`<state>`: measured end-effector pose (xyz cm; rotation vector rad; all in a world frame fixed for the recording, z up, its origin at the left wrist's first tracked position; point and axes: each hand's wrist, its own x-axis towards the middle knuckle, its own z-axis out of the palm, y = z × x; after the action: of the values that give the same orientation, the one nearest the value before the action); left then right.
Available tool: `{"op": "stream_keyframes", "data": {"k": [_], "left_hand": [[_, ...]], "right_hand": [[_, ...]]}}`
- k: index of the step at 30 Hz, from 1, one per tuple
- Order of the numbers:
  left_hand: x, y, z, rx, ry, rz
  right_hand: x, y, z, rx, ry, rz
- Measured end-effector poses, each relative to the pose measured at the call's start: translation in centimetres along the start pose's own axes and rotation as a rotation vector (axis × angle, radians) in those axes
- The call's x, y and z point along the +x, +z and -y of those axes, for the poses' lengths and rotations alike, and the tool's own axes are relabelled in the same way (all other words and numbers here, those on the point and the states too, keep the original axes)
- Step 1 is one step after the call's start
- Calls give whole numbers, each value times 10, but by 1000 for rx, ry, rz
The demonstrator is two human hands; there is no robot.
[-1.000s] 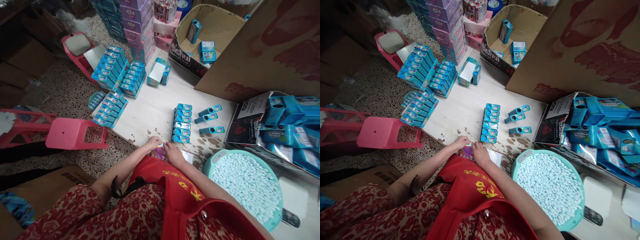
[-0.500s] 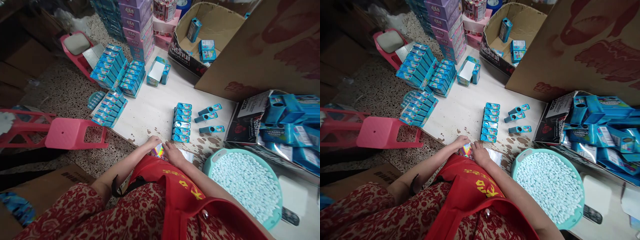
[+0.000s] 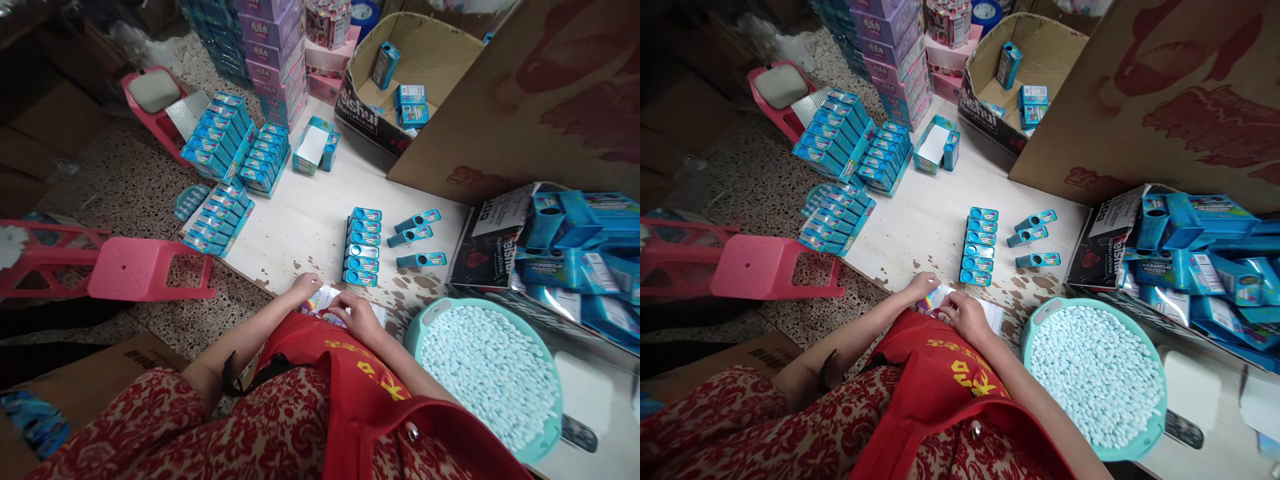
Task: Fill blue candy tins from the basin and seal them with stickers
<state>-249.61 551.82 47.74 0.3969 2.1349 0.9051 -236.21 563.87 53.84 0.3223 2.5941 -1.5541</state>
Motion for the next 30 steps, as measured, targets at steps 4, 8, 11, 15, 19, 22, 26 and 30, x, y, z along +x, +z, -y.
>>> {"op": "stream_keyframes", "data": {"k": [4,8,11,15,19,22,26,30], "left_hand": [[-15,-14,-23,-45,253,-100],[-28,-13,-43,-313,359,271],[-28,-4,-48,-379,183,345],[-18,-1,-52,-359,156,278],[-8,-4,-61,-294,247,211],[0,0,-62,-143,285,153],[12,8,-49,-27,282,118],[11,13,-37,145,197,27]], "right_hand": [[-7,-14,3,416,163,-279],[-6,-24,0,641,255,-369],[-2,-22,-5,653,299,-460],[7,-13,-14,472,326,-676],[18,-8,-21,243,314,-842],[24,-6,-28,165,345,-922],[25,-2,-40,163,407,-983],[22,-3,-44,179,439,-996]]}}
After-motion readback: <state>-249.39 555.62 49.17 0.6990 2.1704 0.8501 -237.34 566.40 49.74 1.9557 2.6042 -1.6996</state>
